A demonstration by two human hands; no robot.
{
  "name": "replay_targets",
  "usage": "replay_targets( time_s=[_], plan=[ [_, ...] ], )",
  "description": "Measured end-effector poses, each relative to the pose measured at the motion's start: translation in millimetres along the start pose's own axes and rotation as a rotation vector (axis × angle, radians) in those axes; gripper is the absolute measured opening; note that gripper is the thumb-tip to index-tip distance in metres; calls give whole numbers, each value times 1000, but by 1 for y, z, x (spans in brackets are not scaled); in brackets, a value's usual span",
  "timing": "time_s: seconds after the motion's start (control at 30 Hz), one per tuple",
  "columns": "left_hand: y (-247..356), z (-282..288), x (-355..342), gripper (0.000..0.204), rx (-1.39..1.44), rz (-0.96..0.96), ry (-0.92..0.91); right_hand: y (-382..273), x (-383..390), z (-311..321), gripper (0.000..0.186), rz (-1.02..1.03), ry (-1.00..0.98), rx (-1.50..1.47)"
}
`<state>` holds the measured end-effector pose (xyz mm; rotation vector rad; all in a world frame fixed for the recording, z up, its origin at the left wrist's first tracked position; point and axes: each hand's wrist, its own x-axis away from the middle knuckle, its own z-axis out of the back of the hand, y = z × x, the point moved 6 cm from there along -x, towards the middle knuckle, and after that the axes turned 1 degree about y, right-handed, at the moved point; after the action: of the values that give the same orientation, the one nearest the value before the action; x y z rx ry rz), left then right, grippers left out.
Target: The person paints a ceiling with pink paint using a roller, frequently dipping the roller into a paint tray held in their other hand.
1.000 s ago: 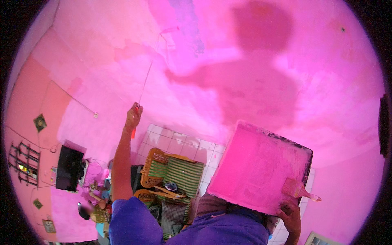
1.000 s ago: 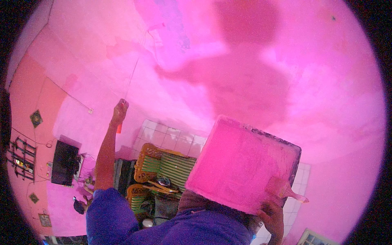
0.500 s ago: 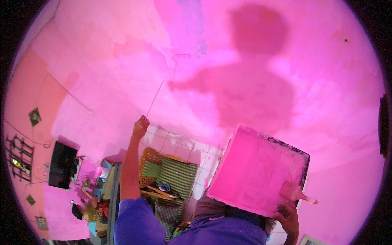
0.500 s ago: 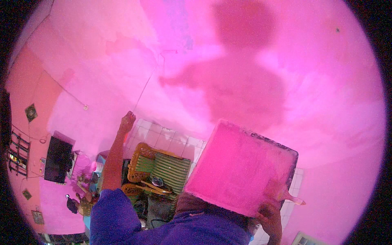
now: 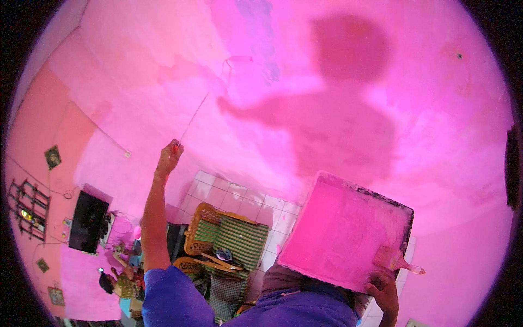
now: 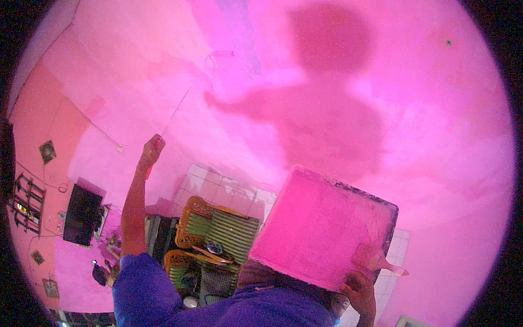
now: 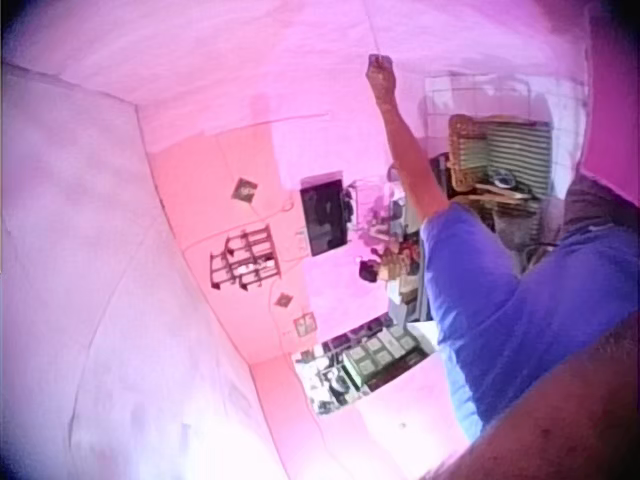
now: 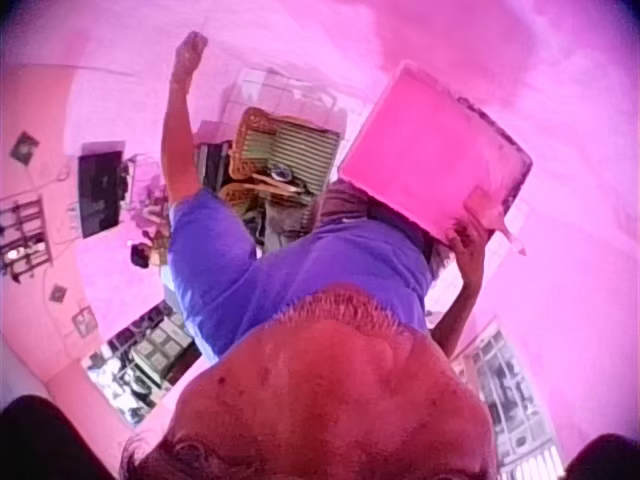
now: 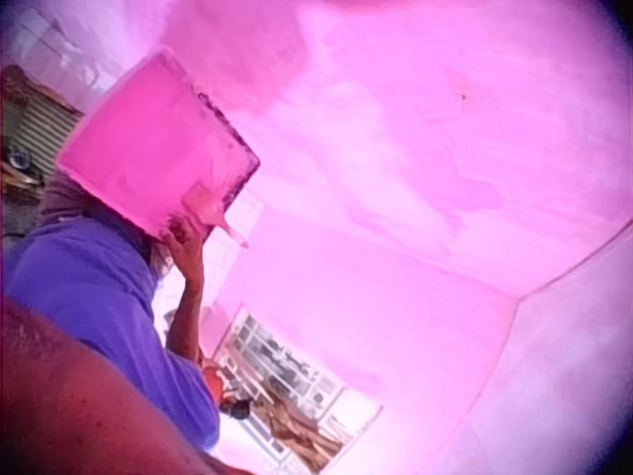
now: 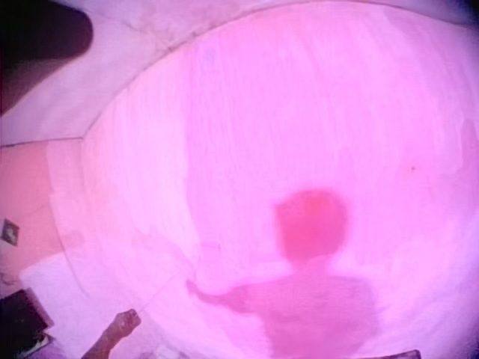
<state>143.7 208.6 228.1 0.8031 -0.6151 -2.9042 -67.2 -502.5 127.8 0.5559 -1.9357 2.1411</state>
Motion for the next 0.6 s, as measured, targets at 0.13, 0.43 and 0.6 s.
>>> replay_targets(
  time_s=[0.13,0.43,0.6],
  plan=[
    [6,27,-16,23,64,8,16,-7,-1,-4,34,-6,-14,-16],
    [56,74,-71,25,277,126,47,-6,-8,-1,29,64,-28,101],
    [68,86,-116,24,476,109,126,-37,-3,-15,21,140,59,138]
  ],
)
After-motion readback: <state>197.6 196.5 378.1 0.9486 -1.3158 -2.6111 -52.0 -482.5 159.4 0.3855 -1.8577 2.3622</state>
